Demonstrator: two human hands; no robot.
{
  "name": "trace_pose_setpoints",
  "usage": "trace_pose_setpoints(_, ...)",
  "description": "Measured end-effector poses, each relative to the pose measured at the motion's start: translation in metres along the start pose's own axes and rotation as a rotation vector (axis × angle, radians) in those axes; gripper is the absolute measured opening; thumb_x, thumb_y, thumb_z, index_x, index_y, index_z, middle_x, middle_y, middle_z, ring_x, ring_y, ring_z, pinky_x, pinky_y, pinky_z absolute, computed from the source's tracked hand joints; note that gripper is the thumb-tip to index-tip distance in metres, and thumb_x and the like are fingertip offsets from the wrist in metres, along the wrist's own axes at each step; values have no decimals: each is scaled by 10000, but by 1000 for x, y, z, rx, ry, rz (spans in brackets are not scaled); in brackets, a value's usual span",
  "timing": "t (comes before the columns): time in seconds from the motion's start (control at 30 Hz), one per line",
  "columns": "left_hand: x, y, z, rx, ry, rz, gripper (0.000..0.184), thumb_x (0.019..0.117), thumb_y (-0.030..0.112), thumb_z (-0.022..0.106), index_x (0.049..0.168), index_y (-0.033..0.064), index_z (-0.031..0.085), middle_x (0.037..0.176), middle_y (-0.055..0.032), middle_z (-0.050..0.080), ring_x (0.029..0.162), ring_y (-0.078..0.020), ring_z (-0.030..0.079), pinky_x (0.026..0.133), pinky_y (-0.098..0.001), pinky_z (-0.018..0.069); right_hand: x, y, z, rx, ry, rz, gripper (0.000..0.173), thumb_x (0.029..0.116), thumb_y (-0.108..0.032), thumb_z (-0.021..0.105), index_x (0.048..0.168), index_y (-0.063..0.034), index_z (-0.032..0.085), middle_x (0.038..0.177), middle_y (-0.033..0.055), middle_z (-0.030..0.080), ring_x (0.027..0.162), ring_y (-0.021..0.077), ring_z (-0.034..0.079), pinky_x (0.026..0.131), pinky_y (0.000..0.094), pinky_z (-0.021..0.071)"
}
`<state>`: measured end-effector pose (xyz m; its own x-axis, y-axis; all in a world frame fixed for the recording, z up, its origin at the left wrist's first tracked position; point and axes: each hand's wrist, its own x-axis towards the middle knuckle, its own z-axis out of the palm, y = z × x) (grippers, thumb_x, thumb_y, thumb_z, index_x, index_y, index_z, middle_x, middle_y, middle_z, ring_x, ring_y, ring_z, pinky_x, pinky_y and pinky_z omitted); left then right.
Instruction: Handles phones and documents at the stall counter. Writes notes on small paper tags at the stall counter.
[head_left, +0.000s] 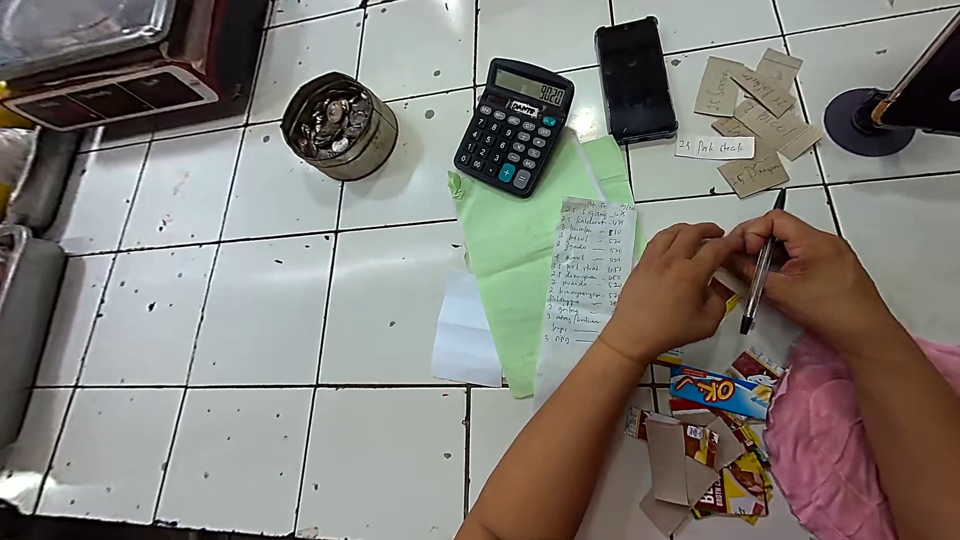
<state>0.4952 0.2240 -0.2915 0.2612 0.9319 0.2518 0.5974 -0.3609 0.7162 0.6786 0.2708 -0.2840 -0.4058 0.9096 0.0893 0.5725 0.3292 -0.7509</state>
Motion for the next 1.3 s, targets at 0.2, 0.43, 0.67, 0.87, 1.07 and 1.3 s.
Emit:
trace_pose_setpoints(0.2,1,-1,6,71,33,-27,479,868,45,671,1346,42,643,1328,-132,647,1294,-299,568,1105,-438,450,8,3,-6,43,98,52,152,931,-123,717,948,-84,572,1043,25,706,752,18,590,634,203,472)
trace_pose_setpoints(0.43,1,-2,10,67,77,-57,404,932,62,652,1335,30,644,1267,-131,685,1240,-290,617,1080,-440,477,2,6,-17,-36,-95,-37,281,815,-117,813,997,-61,607,1271,101,668,1147,221,631,933,429,521)
trace_pose_setpoints(0.67,0,-4,2,-160,116,-154,520,913,-29,530,1427,41,564,1371,-141,622,1235,-255,612,1006,-428,520,5,3,-16,7,-40,10,150,866,-36,735,951,-88,623,1033,23,679,902,83,633,776,266,538)
trace_pose_setpoints(0.87,3,-4,-11,-588,329,-385,420,1003,6,448,1413,48,531,1329,-82,596,1001,-74,637,851,-245,539,-2,-1,-9,61,-64,-142,272,839,-325,812,930,-137,638,1027,-30,692,952,53,625,813,243,525)
trace_pose_setpoints(1.07,4,-3,-13,-670,373,-409,397,1036,38,408,1422,30,500,1294,-88,600,1032,-78,638,889,-252,537,-14,-20,5,7,-315,-348,302,841,-350,801,910,-86,672,1121,69,744,1085,211,666,915,413,502)
trace_pose_setpoints(1.3,5,-4,-12,-673,365,-405,388,1055,86,390,1423,30,501,1283,-86,609,1034,-84,633,897,-265,529,-16,-36,19,-108,-350,-430,257,838,-317,786,924,-123,642,938,48,721,1076,254,670,885,460,474)
